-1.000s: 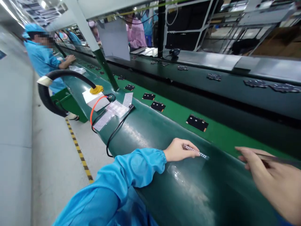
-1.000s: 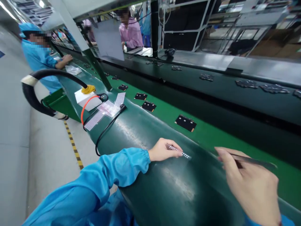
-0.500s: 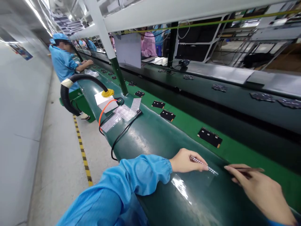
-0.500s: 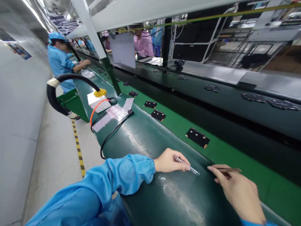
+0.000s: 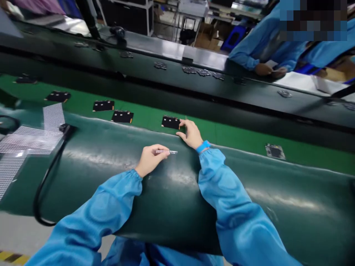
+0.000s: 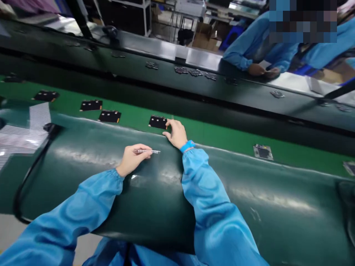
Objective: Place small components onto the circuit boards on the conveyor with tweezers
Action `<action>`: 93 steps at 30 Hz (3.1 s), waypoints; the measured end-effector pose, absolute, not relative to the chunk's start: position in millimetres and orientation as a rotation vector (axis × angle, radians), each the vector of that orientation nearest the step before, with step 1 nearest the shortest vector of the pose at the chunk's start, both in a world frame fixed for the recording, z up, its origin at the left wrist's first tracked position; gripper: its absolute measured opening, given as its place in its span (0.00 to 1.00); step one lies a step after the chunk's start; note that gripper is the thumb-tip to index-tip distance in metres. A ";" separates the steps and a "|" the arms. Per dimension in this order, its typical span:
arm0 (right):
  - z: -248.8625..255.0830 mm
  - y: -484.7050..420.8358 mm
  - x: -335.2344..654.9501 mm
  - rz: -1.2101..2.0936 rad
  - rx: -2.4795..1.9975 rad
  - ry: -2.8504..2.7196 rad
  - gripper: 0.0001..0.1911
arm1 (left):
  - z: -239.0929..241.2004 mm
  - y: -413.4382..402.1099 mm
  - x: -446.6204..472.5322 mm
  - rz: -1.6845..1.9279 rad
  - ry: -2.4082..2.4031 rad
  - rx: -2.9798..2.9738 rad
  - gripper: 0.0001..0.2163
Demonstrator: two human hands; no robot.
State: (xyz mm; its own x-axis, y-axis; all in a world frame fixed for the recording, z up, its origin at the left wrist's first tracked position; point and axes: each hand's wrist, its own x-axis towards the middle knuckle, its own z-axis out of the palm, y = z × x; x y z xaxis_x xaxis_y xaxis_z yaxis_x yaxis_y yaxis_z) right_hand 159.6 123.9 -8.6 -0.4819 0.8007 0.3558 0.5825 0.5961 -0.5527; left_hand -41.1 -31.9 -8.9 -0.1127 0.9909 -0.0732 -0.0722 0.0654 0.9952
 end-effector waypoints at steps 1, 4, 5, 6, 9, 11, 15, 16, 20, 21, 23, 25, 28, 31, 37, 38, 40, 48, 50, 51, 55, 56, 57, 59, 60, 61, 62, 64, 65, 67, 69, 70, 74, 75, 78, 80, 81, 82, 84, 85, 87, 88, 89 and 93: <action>-11.9 130.4 156.7 0.476 -1.101 -2.274 0.19 | -8.4 -33.7 -41.0 1.276 1.284 1.056 0.07; -19.6 143.6 153.7 0.468 -1.122 -2.324 0.20 | -7.1 -37.2 -41.2 1.292 1.323 1.102 0.08; -20.4 145.9 155.8 0.463 -1.115 -2.331 0.19 | -7.2 -37.5 -41.5 1.294 1.330 1.122 0.08; -19.8 147.1 159.4 0.456 -1.101 -2.341 0.18 | -7.8 -37.5 -42.0 1.295 1.333 1.138 0.08; -5.9 147.0 176.2 0.408 -1.034 -2.336 0.17 | -10.4 -36.9 -43.0 1.293 1.334 1.150 0.07; 12.5 147.0 185.1 0.366 -0.963 -2.280 0.18 | -10.4 -36.3 -42.2 1.296 1.338 1.139 0.07; 42.5 154.6 168.3 0.346 -0.803 -2.275 0.20 | 0.6 -35.7 -39.7 1.307 1.323 1.116 0.07; 43.7 157.5 154.4 0.364 -0.764 -2.314 0.21 | 5.2 -36.1 -40.5 1.314 1.314 1.108 0.07; 23.5 165.1 71.0 0.465 -0.709 -2.472 0.21 | 20.1 -44.6 -56.9 1.336 1.315 1.097 0.07; 15.4 165.2 47.9 0.489 -0.717 -2.512 0.20 | 21.0 -48.1 -64.0 1.336 1.335 1.104 0.07; 0.6 163.5 6.8 0.514 -0.726 -2.579 0.21 | 18.7 -55.2 -79.0 1.348 1.401 1.105 0.06; -8.9 160.6 -21.4 0.511 -0.723 -2.624 0.20 | 13.0 -59.9 -91.5 1.393 1.471 1.058 0.06; -7.2 159.1 -29.2 0.480 -0.708 -2.658 0.18 | 5.0 -61.0 -99.5 1.439 1.507 0.977 0.07; 13.6 164.0 -2.9 0.475 -0.679 -2.604 0.18 | 4.0 -59.2 -97.0 1.438 1.492 0.953 0.07; 50.9 171.1 21.4 0.502 -0.629 -2.505 0.21 | 9.0 -56.8 -91.6 1.411 1.478 0.999 0.06; 50.9 170.4 16.5 0.525 -0.622 -2.536 0.22 | 8.1 -56.7 -91.9 1.406 1.482 1.004 0.06; 48.7 168.0 10.7 0.639 -0.608 -2.516 0.22 | 4.7 -56.8 -92.6 1.402 1.504 1.007 0.07; 55.6 119.8 133.8 1.450 -0.769 -1.826 0.28 | -1.3 -42.5 -66.6 1.319 1.528 1.161 0.08; 53.0 99.0 164.3 1.469 -0.852 -1.731 0.25 | -0.3 -31.3 -51.6 1.284 1.486 1.222 0.07; 49.9 89.9 174.7 1.478 -0.874 -1.656 0.23 | -0.2 -25.2 -44.0 1.268 1.464 1.247 0.06; 33.2 67.1 195.5 1.625 -0.884 -1.310 0.19 | -3.1 -5.9 -21.8 1.221 1.413 1.325 0.07; 29.9 64.0 198.2 1.635 -0.886 -1.260 0.19 | -4.0 -3.4 -19.4 1.217 1.416 1.337 0.07; 27.5 61.4 200.5 1.633 -0.893 -1.241 0.18 | -4.7 -2.0 -18.2 1.215 1.420 1.346 0.07; 26.0 57.3 204.1 1.614 -0.920 -1.267 0.16 | -4.7 -1.7 -18.2 1.216 1.426 1.355 0.06; 26.6 55.6 205.3 1.605 -0.938 -1.298 0.15 | -4.1 -2.3 -18.8 1.217 1.426 1.358 0.06; 27.7 54.2 205.9 1.599 -0.954 -1.328 0.14 | -3.2 -3.1 -19.4 1.219 1.424 1.362 0.06; 28.9 53.1 206.0 1.592 -0.968 -1.349 0.14 | -2.2 -3.9 -19.8 1.222 1.425 1.364 0.06; 31.0 51.7 204.9 1.576 -0.978 -1.347 0.14 | -0.5 -5.1 -20.0 1.217 1.436 1.372 0.05; 31.4 51.2 203.9 1.571 -0.975 -1.333 0.15 | 0.0 -5.4 -19.8 1.214 1.439 1.375 0.05; 31.1 50.7 201.8 1.567 -0.961 -1.305 0.16 | 0.0 -5.7 -19.6 1.213 1.438 1.373 0.05; 29.8 50.4 200.2 1.569 -0.959 -1.304 0.17 | -0.5 -5.9 -19.5 1.219 1.422 1.375 0.05; 29.3 50.3 199.7 1.569 -0.963 -1.310 0.16 | -0.7 -5.9 -19.7 1.223 1.416 1.377 0.04; 28.5 49.9 198.6 1.563 -0.977 -1.329 0.16 | -1.0 -6.2 -20.2 1.225 1.414 1.385 0.03; 28.7 49.9 198.4 1.565 -0.977 -1.331 0.16 | -1.0 -6.2 -20.3 1.225 1.414 1.383 0.03; 29.1 50.0 197.6 1.567 -0.965 -1.330 0.16 | -1.2 -6.2 -20.4 1.223 1.410 1.385 0.04; 29.1 50.3 197.4 1.562 -0.965 -1.328 0.16 | -1.4 -6.4 -20.5 1.219 1.411 1.390 0.03; 29.1 50.6 197.3 1.559 -0.970 -1.330 0.16 | -1.4 -6.5 -20.5 1.219 1.411 1.389 0.03; 29.0 50.9 197.4 1.557 -0.974 -1.333 0.16 | -1.3 -6.7 -20.5 1.219 1.411 1.387 0.03; 28.8 51.3 197.4 1.556 -0.980 -1.339 0.16 | -0.9 -6.7 -20.5 1.221 1.412 1.382 0.03; 28.8 51.3 197.5 1.557 -0.981 -1.340 0.16 | -0.6 -6.7 -20.4 1.222 1.412 1.381 0.03; 29.2 50.3 197.5 1.555 -0.973 -1.334 0.16 | 0.2 -6.5 -20.0 1.226 1.410 1.382 0.04; 29.7 49.4 197.7 1.553 -0.966 -1.329 0.16 | 0.5 -6.3 -19.9 1.228 1.408 1.383 0.04; 30.3 48.5 198.0 1.551 -0.959 -1.325 0.16 | 0.7 -6.2 -19.7 1.231 1.406 1.384 0.04; 32.0 53.5 200.5 1.510 -0.952 -1.328 0.16 | -0.1 -6.2 -20.0 1.228 1.412 1.389 0.04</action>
State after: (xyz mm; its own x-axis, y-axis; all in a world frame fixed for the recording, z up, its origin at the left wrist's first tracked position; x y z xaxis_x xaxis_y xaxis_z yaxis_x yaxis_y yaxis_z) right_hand 200.5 53.5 32.0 -0.3140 0.9494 0.0066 -0.1278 -0.0354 -0.9912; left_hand -20.0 -6.2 -0.1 -0.0890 0.9919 0.0909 0.2274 -0.0686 0.9714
